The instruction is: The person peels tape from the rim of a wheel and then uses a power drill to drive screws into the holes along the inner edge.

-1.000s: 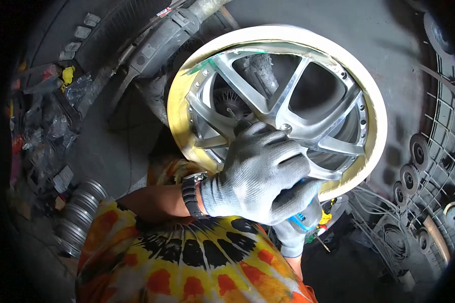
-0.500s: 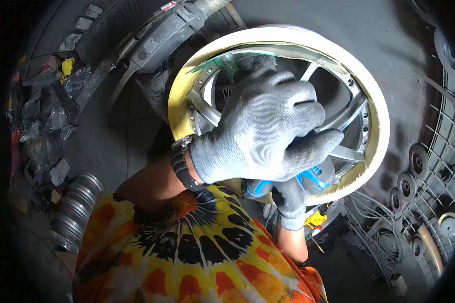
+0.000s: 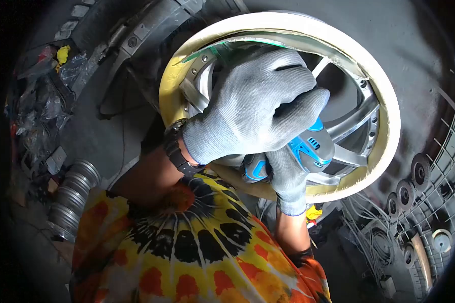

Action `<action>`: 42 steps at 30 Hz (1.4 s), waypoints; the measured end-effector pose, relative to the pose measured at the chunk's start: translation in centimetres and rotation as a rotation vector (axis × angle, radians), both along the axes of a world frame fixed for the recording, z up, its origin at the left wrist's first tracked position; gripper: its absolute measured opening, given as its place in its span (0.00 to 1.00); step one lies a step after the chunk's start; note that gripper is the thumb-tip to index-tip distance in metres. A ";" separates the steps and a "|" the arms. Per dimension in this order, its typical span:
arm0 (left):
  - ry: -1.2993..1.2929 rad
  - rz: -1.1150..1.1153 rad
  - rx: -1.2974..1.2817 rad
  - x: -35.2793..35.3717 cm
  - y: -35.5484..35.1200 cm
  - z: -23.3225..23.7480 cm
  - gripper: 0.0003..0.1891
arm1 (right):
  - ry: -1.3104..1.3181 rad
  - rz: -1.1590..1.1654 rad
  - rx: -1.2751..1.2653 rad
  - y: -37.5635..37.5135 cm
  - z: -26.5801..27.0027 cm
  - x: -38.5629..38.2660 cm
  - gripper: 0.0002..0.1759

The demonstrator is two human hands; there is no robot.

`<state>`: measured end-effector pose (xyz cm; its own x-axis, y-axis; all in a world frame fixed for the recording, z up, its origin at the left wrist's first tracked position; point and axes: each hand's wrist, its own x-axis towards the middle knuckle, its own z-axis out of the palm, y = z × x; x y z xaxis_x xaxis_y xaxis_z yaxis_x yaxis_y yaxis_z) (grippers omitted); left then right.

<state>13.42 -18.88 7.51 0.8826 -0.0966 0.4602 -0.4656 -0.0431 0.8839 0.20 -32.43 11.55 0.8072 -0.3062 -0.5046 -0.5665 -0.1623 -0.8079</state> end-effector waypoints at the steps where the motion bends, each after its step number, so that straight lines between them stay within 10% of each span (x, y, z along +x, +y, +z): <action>1: 0.002 -0.003 -0.003 0.1 0.0 0.0 0.08 | 0.002 0.007 -0.002 0.1 0.1 0.2 0.26; 14: 0.019 -0.092 0.080 -0.6 0.0 1.1 0.11 | -0.272 0.442 -0.529 -2.4 -1.3 -4.2 0.27; 16: 0.006 -0.095 0.115 -1.2 0.0 1.8 0.13 | 0.010 -0.117 0.107 -2.1 -0.2 -4.8 0.33; 27: 0.088 -0.170 0.067 -5.3 -0.8 4.3 0.11 | -0.207 -0.384 -0.168 -0.1 1.1 -12.6 0.29; 42: -0.037 -0.080 0.053 -1.5 -0.5 3.6 0.14 | -0.154 0.269 -0.337 -2.0 -0.2 -8.8 0.20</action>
